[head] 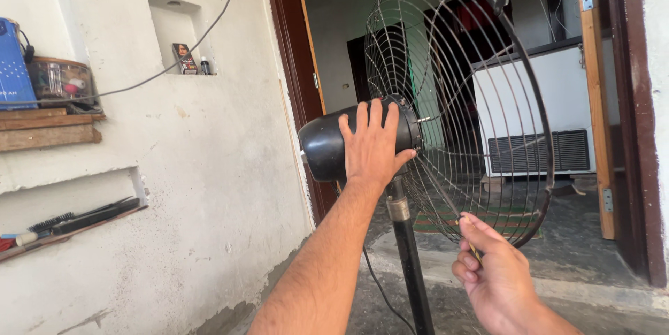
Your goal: The person uses a screwdriver to loosen and tighten screws on the front grill and motor housing of a standing electric fan. They manipulate the fan grill and motor casing while working on the device.
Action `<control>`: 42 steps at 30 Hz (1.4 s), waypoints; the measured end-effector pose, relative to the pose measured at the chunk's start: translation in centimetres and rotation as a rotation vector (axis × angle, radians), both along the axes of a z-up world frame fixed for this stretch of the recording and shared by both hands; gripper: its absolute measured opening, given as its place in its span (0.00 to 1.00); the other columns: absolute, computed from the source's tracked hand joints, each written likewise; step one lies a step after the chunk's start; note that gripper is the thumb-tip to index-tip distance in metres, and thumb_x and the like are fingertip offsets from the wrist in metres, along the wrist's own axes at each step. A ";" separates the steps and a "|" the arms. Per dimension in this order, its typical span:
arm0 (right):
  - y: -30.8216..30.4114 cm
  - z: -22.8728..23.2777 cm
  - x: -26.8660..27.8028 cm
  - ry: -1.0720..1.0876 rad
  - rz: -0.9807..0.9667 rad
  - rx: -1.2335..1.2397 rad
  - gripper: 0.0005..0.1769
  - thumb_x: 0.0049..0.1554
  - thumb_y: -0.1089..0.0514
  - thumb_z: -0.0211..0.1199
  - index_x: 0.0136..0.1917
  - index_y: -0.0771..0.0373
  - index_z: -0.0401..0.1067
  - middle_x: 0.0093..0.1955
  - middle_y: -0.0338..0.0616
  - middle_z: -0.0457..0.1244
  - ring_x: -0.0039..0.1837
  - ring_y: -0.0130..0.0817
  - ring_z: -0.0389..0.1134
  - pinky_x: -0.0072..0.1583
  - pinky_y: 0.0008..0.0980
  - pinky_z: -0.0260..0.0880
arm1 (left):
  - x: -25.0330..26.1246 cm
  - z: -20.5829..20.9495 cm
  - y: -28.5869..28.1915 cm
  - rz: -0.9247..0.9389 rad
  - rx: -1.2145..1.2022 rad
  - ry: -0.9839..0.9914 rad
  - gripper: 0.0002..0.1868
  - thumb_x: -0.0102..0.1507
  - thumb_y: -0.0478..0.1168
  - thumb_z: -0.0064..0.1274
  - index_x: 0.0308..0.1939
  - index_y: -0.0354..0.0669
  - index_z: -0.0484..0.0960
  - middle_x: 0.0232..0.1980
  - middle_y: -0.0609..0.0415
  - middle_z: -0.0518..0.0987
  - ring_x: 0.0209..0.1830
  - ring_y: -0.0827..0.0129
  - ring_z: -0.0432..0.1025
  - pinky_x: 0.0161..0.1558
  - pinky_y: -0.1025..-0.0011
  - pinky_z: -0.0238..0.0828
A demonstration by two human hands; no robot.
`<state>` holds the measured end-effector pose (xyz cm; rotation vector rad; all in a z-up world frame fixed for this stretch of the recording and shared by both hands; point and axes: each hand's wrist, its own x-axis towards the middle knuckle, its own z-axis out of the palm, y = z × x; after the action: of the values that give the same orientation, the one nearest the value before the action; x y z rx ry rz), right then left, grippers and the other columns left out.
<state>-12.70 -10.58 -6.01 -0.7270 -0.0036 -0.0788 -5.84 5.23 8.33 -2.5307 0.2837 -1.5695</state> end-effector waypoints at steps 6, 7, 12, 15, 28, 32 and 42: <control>0.0 0.1 -0.4 0.009 -0.011 0.058 0.16 0.61 0.55 0.61 0.60 0.61 0.69 0.39 0.38 0.55 0.34 0.23 0.48 0.35 0.26 0.48 | 0.3 0.1 0.0 0.047 0.018 -0.015 0.54 0.51 0.66 0.67 0.73 0.54 0.59 0.77 0.45 0.55 0.78 0.46 0.46 0.71 0.32 0.37; 0.2 0.1 -0.6 0.024 -0.023 0.056 0.16 0.60 0.55 0.61 0.60 0.61 0.70 0.39 0.38 0.55 0.34 0.23 0.48 0.35 0.26 0.48 | 0.3 0.1 0.1 0.058 0.017 0.004 0.54 0.51 0.66 0.66 0.74 0.54 0.58 0.77 0.46 0.55 0.78 0.46 0.47 0.72 0.31 0.36; 0.6 0.1 -1.3 0.066 -0.025 0.046 0.18 0.59 0.56 0.61 0.63 0.57 0.71 0.39 0.38 0.55 0.35 0.23 0.48 0.36 0.25 0.48 | 0.4 -0.1 0.7 0.041 0.030 -0.014 0.54 0.51 0.68 0.65 0.74 0.55 0.58 0.77 0.46 0.55 0.78 0.47 0.48 0.71 0.31 0.37; 0.5 -0.3 -0.7 0.049 0.017 0.075 0.18 0.59 0.56 0.62 0.63 0.57 0.71 0.40 0.38 0.55 0.35 0.22 0.48 0.36 0.24 0.48 | 0.3 -0.2 0.9 0.032 0.033 -0.023 0.54 0.51 0.68 0.65 0.74 0.55 0.58 0.77 0.46 0.56 0.78 0.48 0.49 0.71 0.31 0.37; -1.2 -1.6 2.3 0.024 0.122 0.149 0.17 0.60 0.55 0.60 0.55 0.72 0.68 0.37 0.38 0.57 0.33 0.20 0.48 0.33 0.19 0.48 | 0.4 -0.6 1.2 -0.036 0.018 -0.088 0.54 0.49 0.67 0.67 0.72 0.53 0.62 0.75 0.47 0.59 0.77 0.48 0.51 0.71 0.32 0.39; -1.6 -1.4 2.5 -0.061 0.184 0.103 0.20 0.59 0.54 0.59 0.57 0.73 0.69 0.37 0.38 0.58 0.30 0.18 0.46 0.30 0.19 0.44 | 0.5 -0.8 1.5 -0.065 0.016 -0.121 0.53 0.48 0.66 0.68 0.71 0.53 0.63 0.75 0.48 0.60 0.77 0.48 0.52 0.71 0.33 0.41; -1.3 -2.8 4.0 -0.057 0.101 0.043 0.21 0.57 0.66 0.67 0.64 0.58 0.72 0.44 0.37 0.59 0.37 0.19 0.54 0.36 0.21 0.52 | 0.8 -0.9 1.4 -0.081 0.016 -0.180 0.53 0.46 0.66 0.69 0.70 0.53 0.63 0.73 0.48 0.63 0.75 0.47 0.54 0.71 0.33 0.45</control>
<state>-8.72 -11.90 -8.77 -0.6803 -0.0931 -0.0028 -5.05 6.63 7.39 -2.3727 0.3785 -1.8036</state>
